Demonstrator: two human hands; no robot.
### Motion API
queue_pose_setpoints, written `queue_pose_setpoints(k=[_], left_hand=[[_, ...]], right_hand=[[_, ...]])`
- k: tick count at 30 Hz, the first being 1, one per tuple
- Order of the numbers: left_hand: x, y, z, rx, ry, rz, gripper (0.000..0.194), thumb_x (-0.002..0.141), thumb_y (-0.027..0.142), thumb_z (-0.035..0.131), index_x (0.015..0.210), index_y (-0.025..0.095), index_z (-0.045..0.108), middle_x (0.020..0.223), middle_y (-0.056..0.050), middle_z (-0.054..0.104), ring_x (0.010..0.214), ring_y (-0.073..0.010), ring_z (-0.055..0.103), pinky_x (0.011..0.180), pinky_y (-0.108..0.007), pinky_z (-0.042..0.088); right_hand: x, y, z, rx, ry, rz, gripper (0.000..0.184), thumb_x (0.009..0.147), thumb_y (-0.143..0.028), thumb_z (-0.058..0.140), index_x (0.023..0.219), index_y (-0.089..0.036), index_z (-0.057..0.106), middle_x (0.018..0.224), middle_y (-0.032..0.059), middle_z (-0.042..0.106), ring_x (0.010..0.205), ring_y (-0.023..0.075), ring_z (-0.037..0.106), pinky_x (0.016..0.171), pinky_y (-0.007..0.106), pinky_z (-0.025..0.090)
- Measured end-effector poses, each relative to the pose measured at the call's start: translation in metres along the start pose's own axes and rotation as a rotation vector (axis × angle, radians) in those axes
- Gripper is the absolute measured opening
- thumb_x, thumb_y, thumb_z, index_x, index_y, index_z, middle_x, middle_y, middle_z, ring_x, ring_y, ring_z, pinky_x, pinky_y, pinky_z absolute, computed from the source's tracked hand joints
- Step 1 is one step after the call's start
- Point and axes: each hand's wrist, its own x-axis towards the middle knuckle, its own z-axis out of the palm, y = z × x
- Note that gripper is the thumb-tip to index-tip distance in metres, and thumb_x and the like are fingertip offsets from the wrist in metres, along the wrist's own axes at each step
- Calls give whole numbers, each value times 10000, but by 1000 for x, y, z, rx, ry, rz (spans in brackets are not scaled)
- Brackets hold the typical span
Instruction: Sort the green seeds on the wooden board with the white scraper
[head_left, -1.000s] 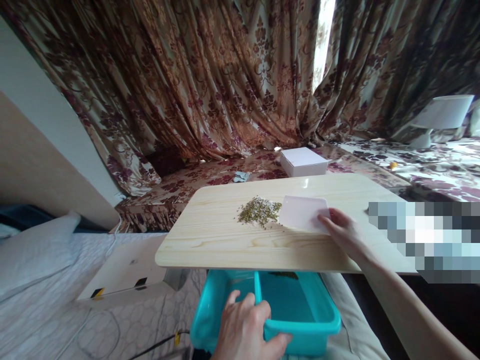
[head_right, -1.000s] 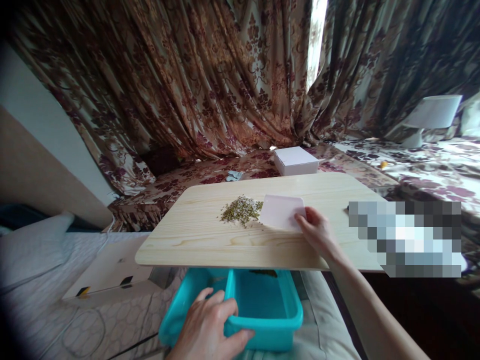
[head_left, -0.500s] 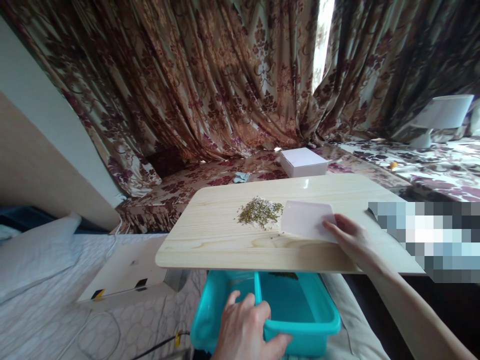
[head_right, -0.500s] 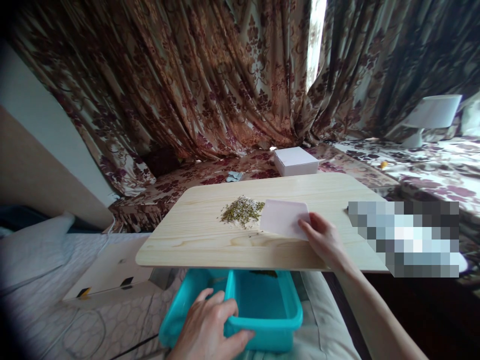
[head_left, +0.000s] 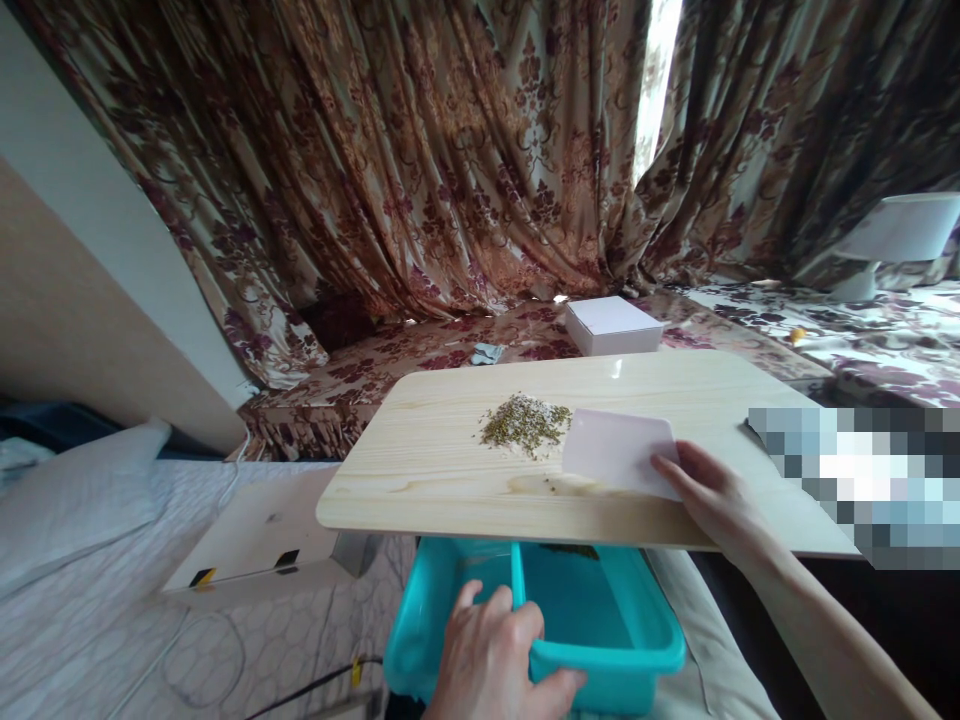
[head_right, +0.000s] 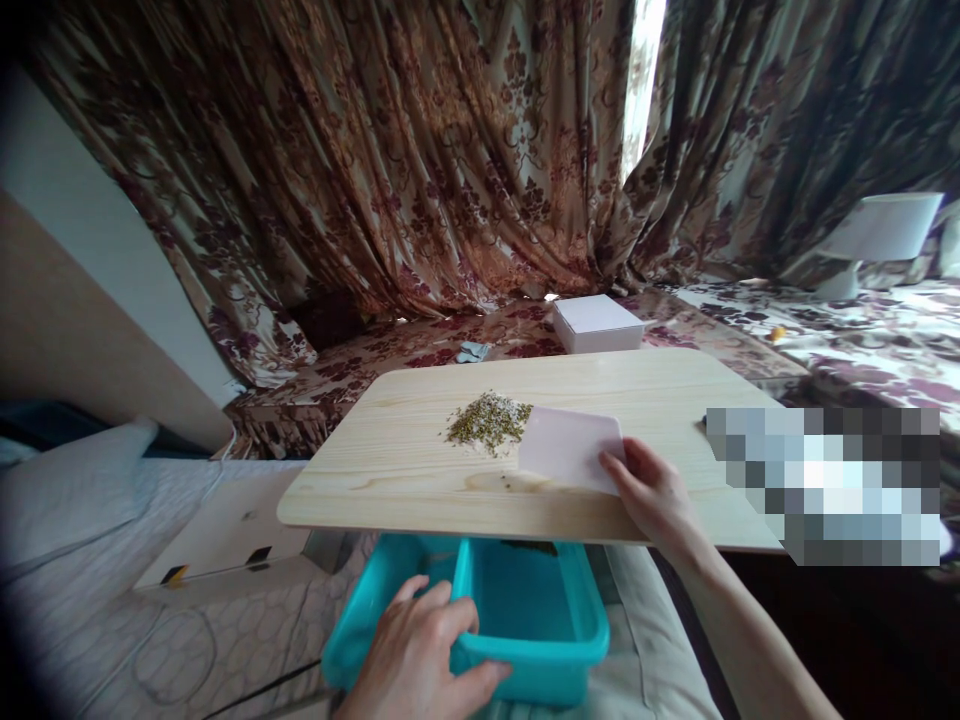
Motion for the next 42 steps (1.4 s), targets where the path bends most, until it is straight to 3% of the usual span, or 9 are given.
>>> queue_pose_setpoints(k=[4,12,20,24,31,36,42], left_hand=[[-1,0,2,-4,24,5,184,663,386,714,718,225,643,783,-7,601,913,-227,590,1047,-464,280],[-1,1,-1,0,20,3,190,678,397,699,720,221,643,784,-8,599,902,-225,591,1043,-468,287],[-2,2,-3,-5,14,-21,174,666,378,708,719,225,644,785,-5,595,920,-220,581,1058,-443,264],[-2,2,-3,-5,4,-27,179,663,376,711,725,221,646,794,-11,601,928,-224,580,1055,-444,261],[-2,1,-3,-2,-4,-25,185,677,387,697,736,220,644,805,-9,601,940,-223,577,1058,-443,258],[-2,1,-3,2,-3,-21,187,680,398,686,726,222,640,801,-13,606,927,-231,581,1051,-453,268],[-3,0,-2,2,9,-8,191,685,408,681,727,225,644,802,-12,603,922,-227,582,1047,-447,279]], right_hand=[[0,-3,-2,-55,52,22,263,679,-438,559,758,-192,611,703,30,666,662,191,591,577,270,452],[-9,-11,1,-28,-16,-1,245,689,-436,583,741,-201,628,704,30,668,655,188,589,555,256,457],[-4,2,14,100,-87,-41,240,696,-429,619,763,-199,630,719,31,678,664,189,604,560,259,474],[-4,-2,22,109,-82,-44,241,699,-433,619,749,-197,614,686,28,652,633,175,579,544,255,462],[-18,-6,26,112,-206,-67,261,747,-446,603,756,-185,597,652,10,596,596,144,526,501,233,421],[-29,-7,22,205,-296,-32,294,744,-480,621,808,-194,606,745,40,648,690,178,585,570,250,477],[-14,-6,11,196,-48,-5,280,687,-473,655,782,-211,627,756,44,673,701,204,609,588,281,498]])
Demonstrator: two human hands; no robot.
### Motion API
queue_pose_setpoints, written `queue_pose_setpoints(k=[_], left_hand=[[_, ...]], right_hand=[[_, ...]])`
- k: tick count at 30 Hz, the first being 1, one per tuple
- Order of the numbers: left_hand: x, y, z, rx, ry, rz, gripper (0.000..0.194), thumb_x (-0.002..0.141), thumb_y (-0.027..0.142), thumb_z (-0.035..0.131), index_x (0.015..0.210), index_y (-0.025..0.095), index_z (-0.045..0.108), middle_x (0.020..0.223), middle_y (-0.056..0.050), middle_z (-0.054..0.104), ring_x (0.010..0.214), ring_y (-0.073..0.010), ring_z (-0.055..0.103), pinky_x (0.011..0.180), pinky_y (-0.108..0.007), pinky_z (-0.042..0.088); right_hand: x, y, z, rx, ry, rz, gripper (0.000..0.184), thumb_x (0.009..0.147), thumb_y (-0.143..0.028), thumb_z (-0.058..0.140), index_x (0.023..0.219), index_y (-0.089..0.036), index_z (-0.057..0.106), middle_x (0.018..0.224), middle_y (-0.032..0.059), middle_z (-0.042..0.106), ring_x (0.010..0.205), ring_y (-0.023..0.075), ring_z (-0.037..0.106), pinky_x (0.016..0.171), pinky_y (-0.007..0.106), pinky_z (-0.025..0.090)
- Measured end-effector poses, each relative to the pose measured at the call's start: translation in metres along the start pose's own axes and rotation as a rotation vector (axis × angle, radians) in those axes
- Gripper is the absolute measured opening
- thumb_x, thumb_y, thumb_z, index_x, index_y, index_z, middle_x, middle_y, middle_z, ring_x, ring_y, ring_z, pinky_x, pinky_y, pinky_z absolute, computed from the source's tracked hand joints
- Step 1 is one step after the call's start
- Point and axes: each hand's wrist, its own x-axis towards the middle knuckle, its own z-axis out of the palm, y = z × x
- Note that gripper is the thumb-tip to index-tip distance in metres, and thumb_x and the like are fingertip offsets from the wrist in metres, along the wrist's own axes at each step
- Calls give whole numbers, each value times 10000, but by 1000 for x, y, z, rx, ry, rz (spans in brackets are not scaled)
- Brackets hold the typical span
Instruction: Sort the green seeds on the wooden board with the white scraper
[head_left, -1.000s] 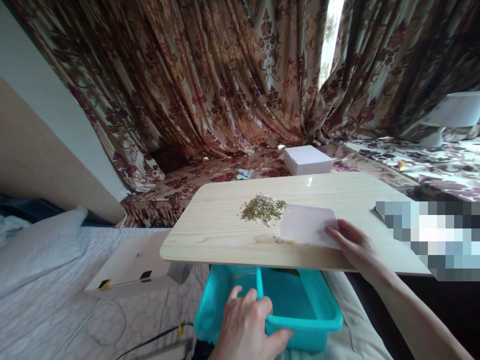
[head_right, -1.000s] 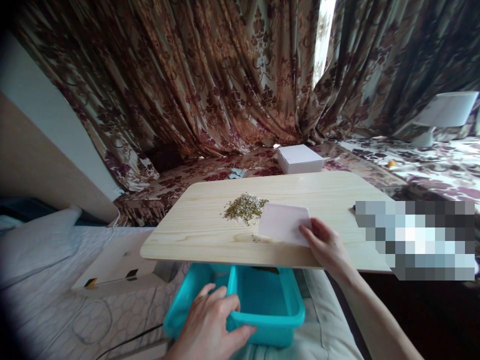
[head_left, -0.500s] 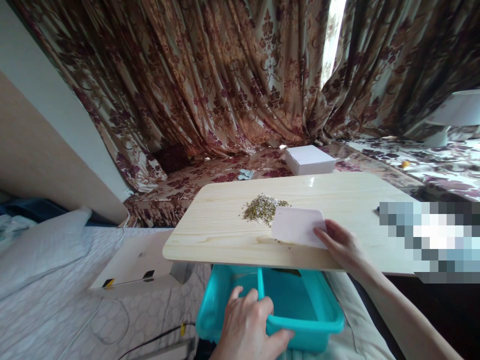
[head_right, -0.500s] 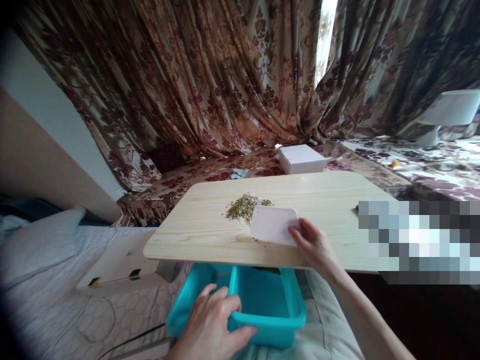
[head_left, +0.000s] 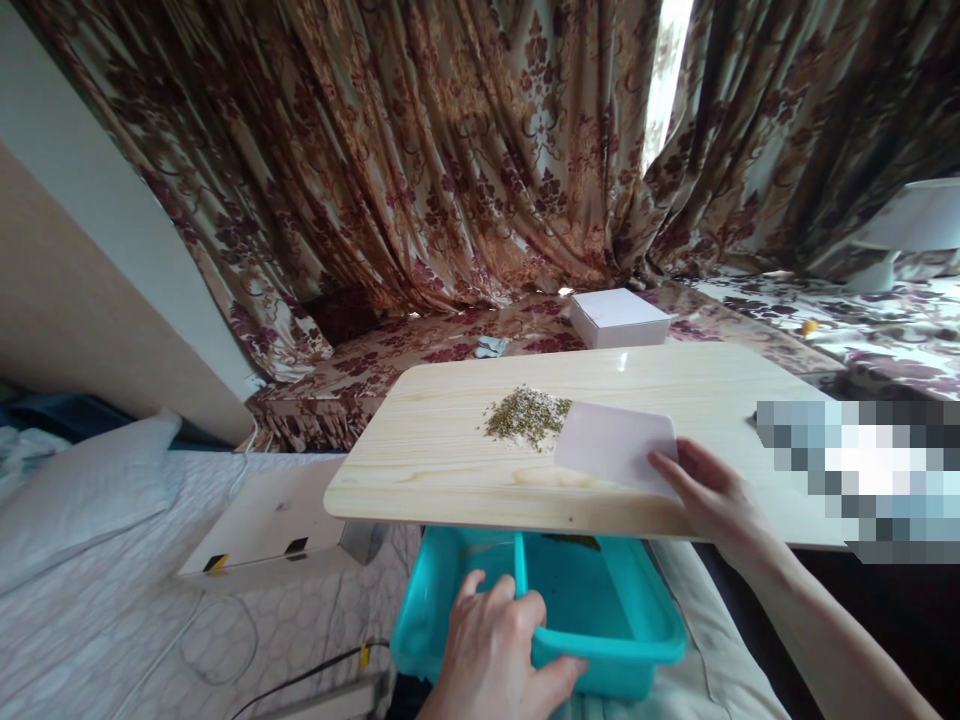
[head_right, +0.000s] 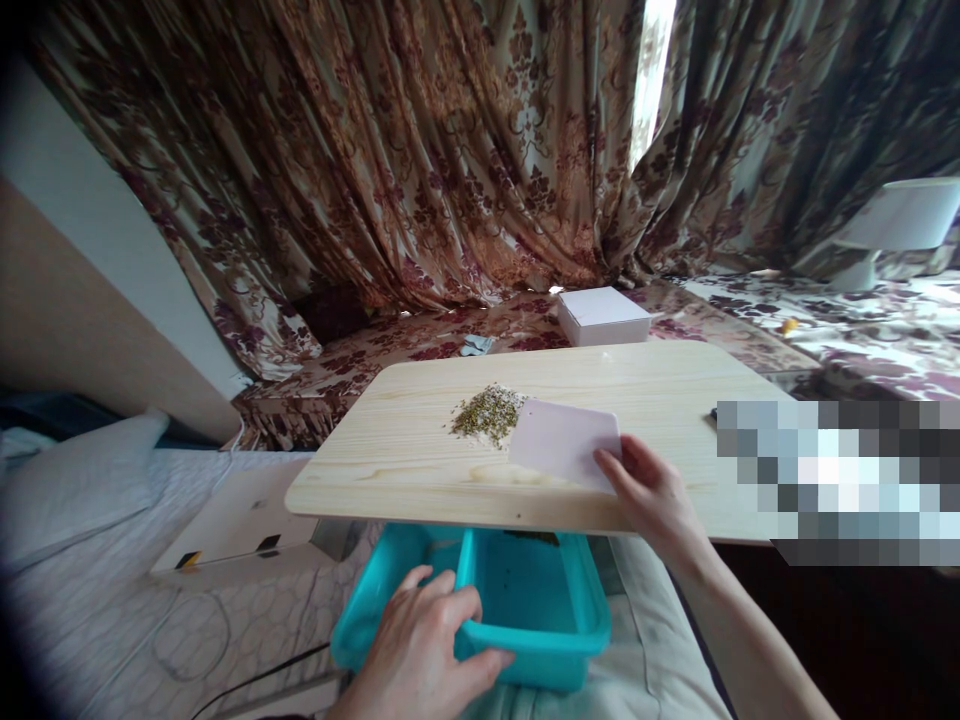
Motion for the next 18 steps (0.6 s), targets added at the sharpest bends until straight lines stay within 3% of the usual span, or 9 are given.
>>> queue_pose_setpoints(k=[5,14,18], left_hand=[[1,-4,4,-9,-5,2,196,685,412,678,724,225,635,799,-12,601,919,-229,582,1052,-458,272],[1,-3,2,11,-29,2,198,695,418,673,729,226,637,812,-17,608,923,-236,584,1041,-468,287],[0,-1,1,10,-19,-6,191,685,407,683,730,226,639,806,-12,606,927,-233,583,1045,-457,283]], right_hand=[[10,1,-7,-39,71,12,218,677,-422,653,768,-226,624,746,32,681,724,206,621,617,279,502],[-15,1,-10,-18,-147,34,342,644,-515,686,770,-199,651,714,46,678,663,200,603,545,259,497],[-11,-10,-12,-9,-82,35,294,629,-479,693,756,-219,646,733,48,679,692,211,607,577,271,497]])
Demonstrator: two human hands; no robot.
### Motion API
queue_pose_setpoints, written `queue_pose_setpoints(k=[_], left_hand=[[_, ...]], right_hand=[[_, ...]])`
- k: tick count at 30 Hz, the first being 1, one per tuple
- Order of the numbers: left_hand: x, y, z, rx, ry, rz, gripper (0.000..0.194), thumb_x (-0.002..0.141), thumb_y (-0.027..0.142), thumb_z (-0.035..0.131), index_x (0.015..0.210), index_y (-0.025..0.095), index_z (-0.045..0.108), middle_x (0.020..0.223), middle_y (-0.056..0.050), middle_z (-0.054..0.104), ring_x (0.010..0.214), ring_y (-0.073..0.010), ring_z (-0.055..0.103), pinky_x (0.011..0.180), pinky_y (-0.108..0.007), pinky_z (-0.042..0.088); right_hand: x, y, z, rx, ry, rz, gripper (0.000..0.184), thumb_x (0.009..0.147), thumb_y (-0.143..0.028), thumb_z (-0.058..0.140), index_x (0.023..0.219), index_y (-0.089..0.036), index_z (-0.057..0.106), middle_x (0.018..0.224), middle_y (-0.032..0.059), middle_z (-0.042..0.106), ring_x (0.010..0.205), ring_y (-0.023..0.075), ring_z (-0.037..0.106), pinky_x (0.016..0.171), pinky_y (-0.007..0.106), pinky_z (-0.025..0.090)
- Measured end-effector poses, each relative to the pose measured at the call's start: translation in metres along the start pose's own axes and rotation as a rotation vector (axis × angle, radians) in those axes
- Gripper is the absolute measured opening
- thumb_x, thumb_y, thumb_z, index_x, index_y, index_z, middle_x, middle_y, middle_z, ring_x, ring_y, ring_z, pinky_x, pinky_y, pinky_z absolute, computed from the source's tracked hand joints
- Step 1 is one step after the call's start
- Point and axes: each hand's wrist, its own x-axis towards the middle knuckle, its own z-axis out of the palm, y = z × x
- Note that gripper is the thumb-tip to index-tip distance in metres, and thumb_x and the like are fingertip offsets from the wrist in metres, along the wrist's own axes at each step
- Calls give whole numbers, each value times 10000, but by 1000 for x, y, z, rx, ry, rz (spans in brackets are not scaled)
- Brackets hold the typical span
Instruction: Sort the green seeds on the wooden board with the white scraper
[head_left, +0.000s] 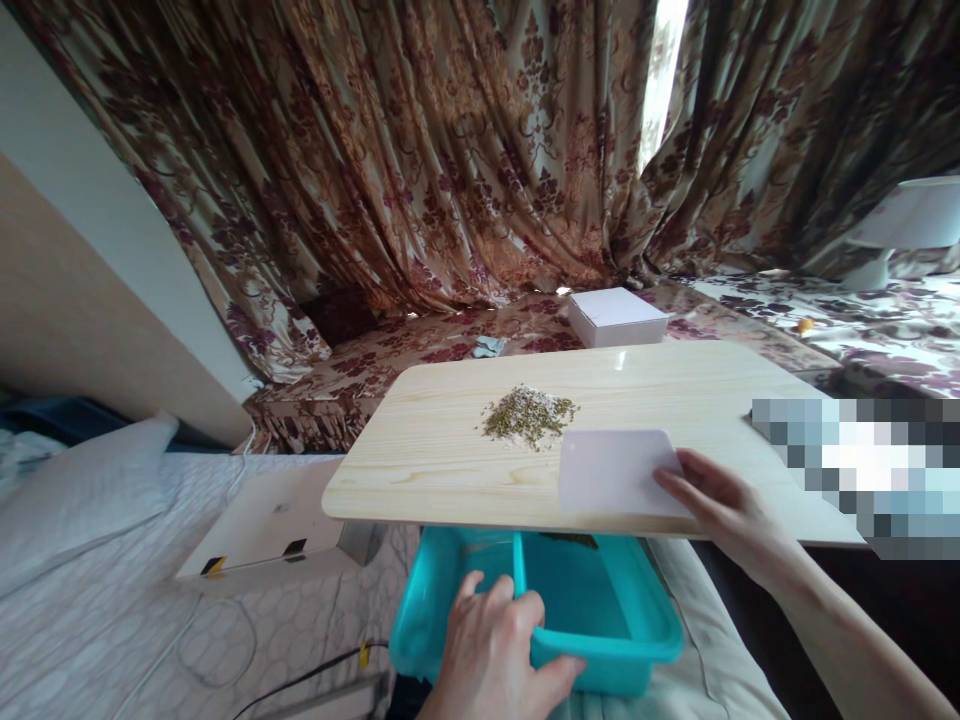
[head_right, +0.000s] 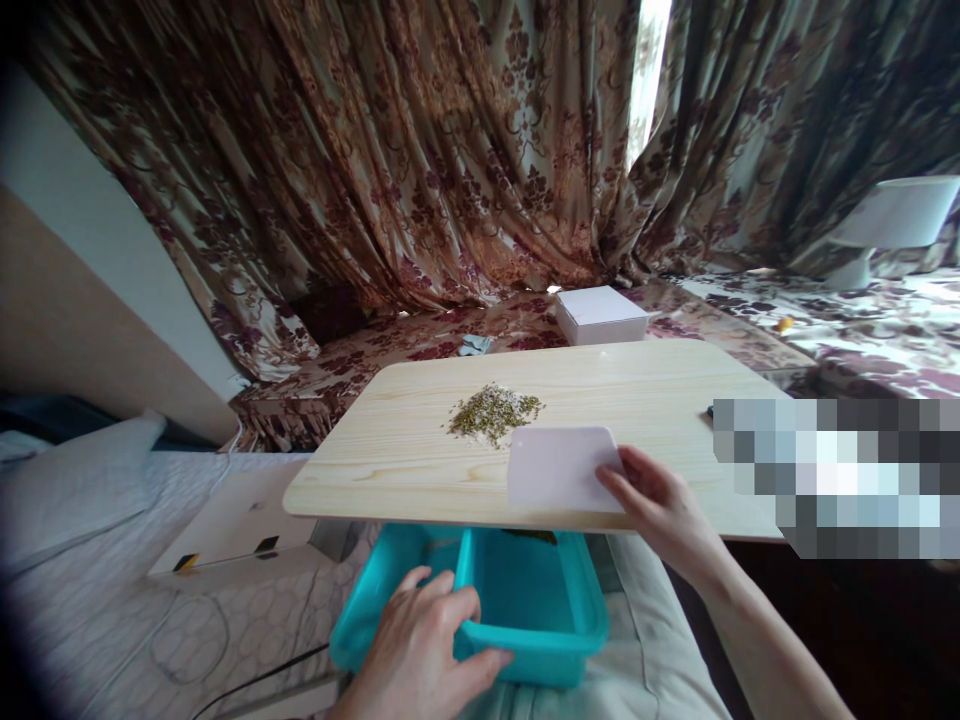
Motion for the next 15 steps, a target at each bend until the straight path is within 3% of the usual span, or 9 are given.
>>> queue_pose_setpoints(k=[5,15], left_hand=[[0,0,0,1,-1,-1,174,680,386,687,738,227,645,810,-10,603,923,-222,582,1046,-447,282],[1,2,-1,5,-2,-16,151,677,357,681,726,221,635,803,-9,605,932,-224,583,1051,-443,277]], right_hand=[[31,4,3,-30,179,-21,187,667,-397,626,727,-221,604,696,21,653,658,184,591,566,266,461],[49,8,30,-105,64,-60,148,702,-342,568,707,-194,566,619,-7,591,568,132,519,501,236,373]])
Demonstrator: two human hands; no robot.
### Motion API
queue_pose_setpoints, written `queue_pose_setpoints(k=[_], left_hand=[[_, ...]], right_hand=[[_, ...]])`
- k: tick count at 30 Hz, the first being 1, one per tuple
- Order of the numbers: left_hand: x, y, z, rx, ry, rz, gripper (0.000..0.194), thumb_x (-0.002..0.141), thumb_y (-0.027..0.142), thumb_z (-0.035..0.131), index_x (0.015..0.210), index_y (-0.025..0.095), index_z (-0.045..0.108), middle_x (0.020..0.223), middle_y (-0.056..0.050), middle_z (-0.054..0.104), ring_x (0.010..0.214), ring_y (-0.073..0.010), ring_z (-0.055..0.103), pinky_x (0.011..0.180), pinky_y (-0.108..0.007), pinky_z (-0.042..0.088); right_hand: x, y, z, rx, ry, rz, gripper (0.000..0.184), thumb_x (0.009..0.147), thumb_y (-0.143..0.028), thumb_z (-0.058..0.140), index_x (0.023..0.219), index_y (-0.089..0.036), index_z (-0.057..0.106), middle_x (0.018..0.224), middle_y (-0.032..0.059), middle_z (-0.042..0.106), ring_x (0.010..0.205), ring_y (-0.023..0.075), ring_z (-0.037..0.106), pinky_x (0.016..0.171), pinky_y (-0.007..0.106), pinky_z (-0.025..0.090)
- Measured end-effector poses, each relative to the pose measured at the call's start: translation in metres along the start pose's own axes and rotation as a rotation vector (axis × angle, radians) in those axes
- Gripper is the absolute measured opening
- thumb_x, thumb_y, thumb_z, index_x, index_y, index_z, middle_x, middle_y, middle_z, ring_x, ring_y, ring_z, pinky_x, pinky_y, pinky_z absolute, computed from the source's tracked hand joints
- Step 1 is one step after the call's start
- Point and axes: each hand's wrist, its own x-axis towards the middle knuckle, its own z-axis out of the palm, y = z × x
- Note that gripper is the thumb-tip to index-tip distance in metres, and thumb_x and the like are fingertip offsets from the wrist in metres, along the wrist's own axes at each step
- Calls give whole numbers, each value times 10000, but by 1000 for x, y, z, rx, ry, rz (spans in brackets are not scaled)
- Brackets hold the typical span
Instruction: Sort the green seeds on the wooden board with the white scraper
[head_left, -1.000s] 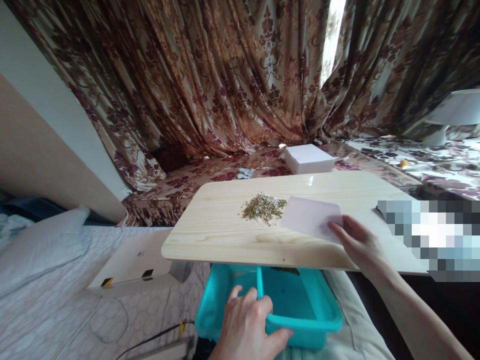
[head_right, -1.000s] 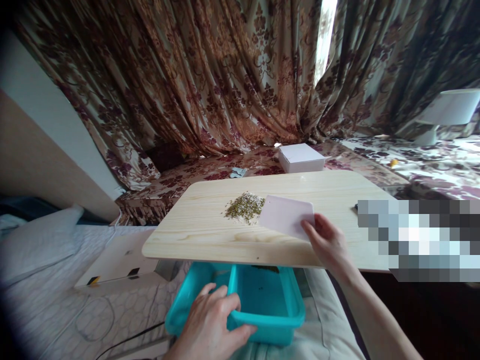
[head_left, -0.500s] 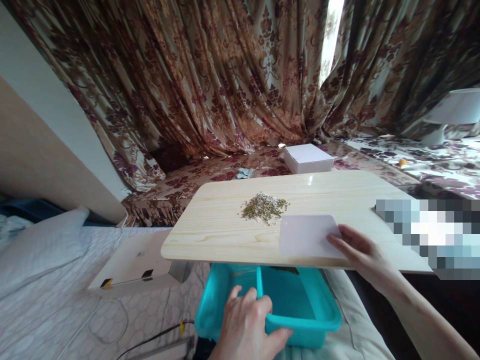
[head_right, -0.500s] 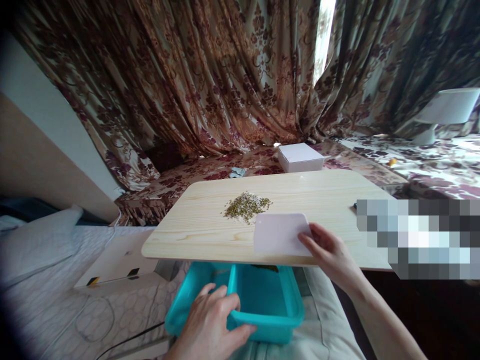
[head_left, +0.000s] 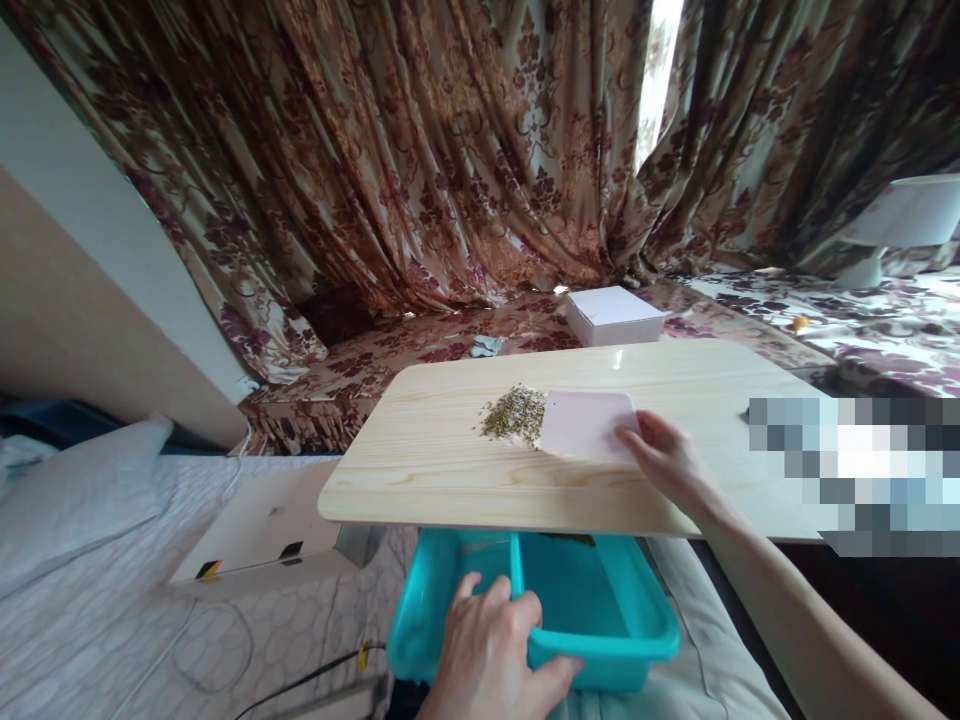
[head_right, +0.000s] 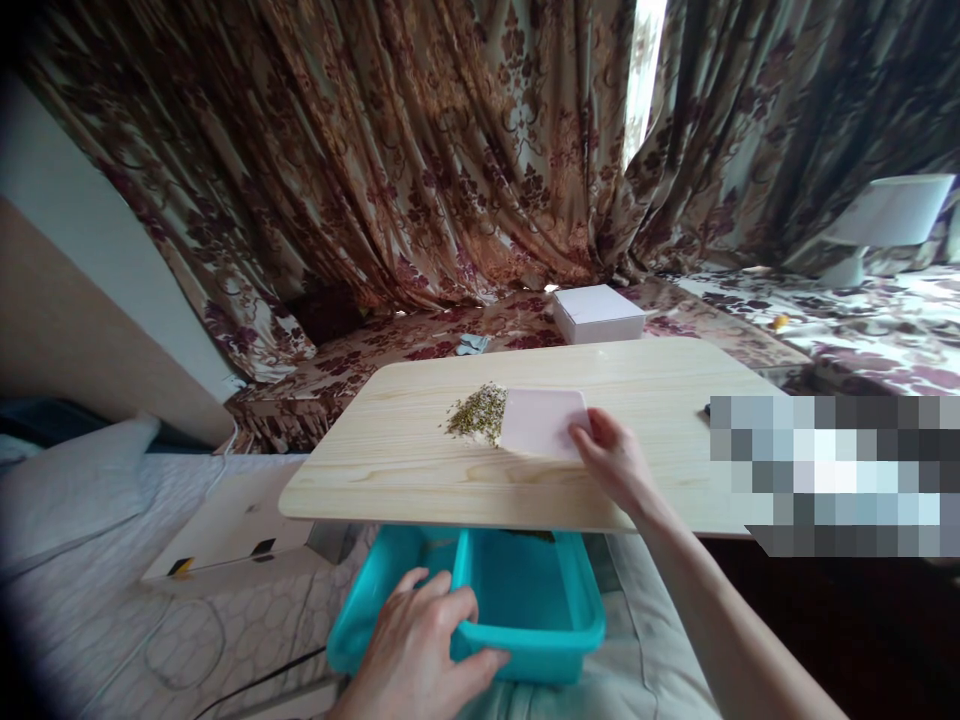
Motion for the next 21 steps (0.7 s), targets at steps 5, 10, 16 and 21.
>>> queue_pose_setpoints(k=[5,10,16,21], left_hand=[[0,-1,0,-4,-2,0,160,678,361,682,743,220,639,824,-21,613,949,-234,580,1052,-452,271],[1,-1,1,-5,-15,-5,181,678,385,688,728,220,633,811,-16,608,941,-231,579,1049,-448,273],[1,-2,1,-5,-14,-14,179,685,389,684,731,224,633,815,-13,603,937,-223,575,1052,-438,268],[2,-4,1,-13,-36,-4,192,689,403,673,738,223,631,824,-17,603,942,-229,573,1051,-445,266]], right_hand=[[13,7,1,-98,61,-29,135,712,-319,539,705,-186,566,613,3,596,551,132,512,499,241,372],[21,6,8,-93,46,-59,118,719,-277,516,739,-178,577,678,35,640,599,148,559,542,251,412],[16,-3,11,13,-38,-38,96,712,-266,543,737,-181,581,665,22,632,609,148,568,534,239,410],[15,-5,12,38,-38,-45,100,712,-262,548,753,-177,580,687,24,634,626,147,571,547,240,419]])
